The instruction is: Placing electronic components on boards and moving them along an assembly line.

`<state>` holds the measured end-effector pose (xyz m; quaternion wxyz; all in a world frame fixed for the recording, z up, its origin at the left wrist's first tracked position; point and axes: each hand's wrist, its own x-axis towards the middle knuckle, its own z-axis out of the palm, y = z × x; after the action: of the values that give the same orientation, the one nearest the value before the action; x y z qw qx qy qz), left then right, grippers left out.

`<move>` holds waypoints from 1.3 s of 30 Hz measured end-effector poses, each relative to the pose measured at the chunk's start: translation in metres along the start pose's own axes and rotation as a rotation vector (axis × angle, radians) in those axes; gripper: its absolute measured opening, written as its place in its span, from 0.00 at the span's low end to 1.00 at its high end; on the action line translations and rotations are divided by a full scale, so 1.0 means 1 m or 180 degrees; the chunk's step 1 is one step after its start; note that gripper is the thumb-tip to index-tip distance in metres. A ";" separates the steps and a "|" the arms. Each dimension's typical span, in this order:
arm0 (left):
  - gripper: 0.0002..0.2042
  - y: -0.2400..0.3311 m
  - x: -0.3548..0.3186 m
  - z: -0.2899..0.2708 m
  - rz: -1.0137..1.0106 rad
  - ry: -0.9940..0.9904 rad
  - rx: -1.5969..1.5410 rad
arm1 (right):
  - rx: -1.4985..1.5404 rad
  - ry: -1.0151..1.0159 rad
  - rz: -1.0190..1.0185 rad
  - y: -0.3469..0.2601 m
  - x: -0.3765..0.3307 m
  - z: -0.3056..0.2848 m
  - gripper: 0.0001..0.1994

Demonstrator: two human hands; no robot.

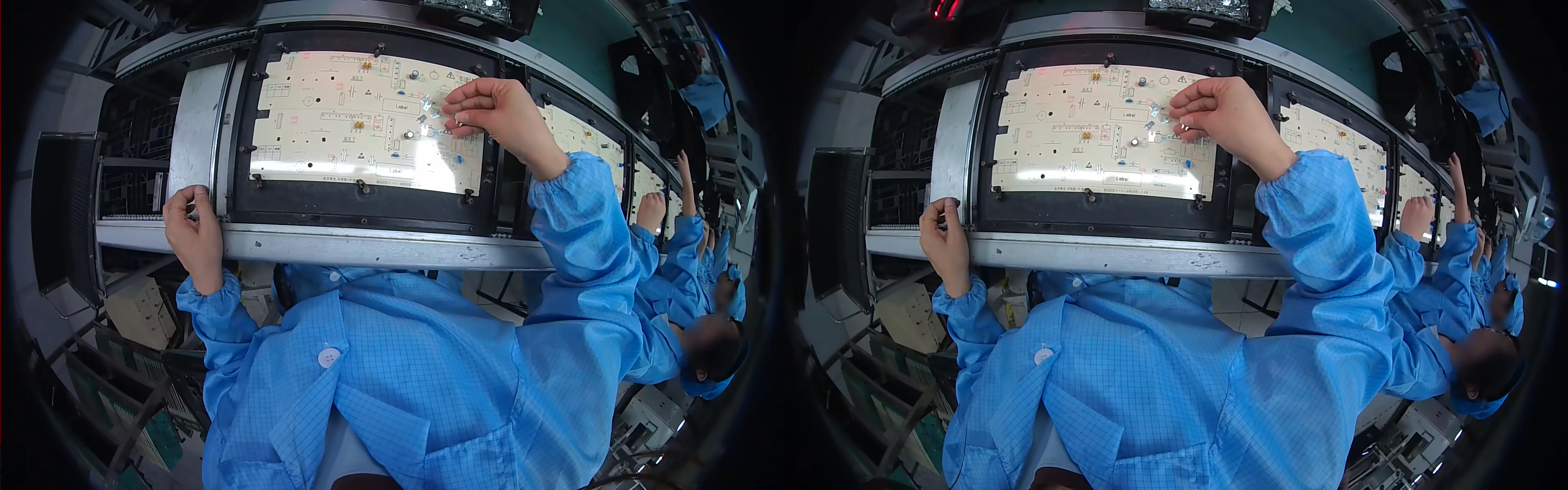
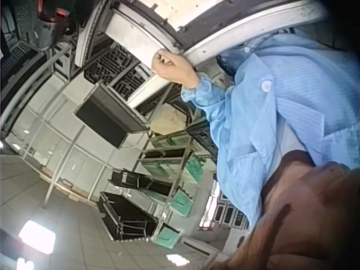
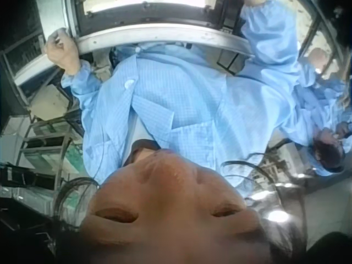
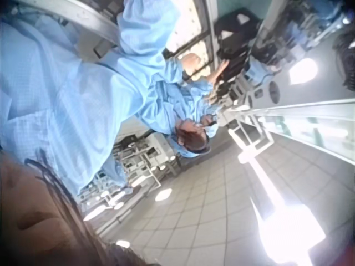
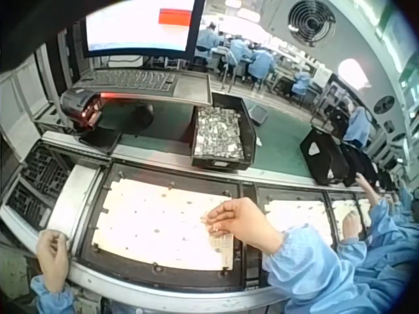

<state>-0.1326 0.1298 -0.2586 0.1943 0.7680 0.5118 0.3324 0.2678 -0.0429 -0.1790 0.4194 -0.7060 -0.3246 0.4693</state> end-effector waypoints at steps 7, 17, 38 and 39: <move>0.10 0.001 0.002 -0.001 -0.0035 0.0011 0.0055 | -0.0531 0.0038 -0.0033 0.002 -0.001 0.002 0.09; 0.10 -0.004 0.005 -0.004 -0.0068 -0.0014 0.0022 | -0.0457 0.0209 -0.0051 -0.001 0.005 0.005 0.08; 0.19 0.023 0.012 -0.001 0.0203 -0.1338 -0.0502 | -0.0207 -0.0478 0.0479 0.019 -0.206 0.056 0.14; 0.20 0.028 0.009 0.005 0.0204 -0.1363 -0.0326 | -0.0081 -0.0352 0.0829 0.049 -0.224 0.059 0.14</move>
<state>-0.1080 0.1273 -0.2411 0.3266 0.8260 0.4166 0.1934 0.1373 -0.2383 -0.1482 0.3275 -0.7204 -0.2588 0.5539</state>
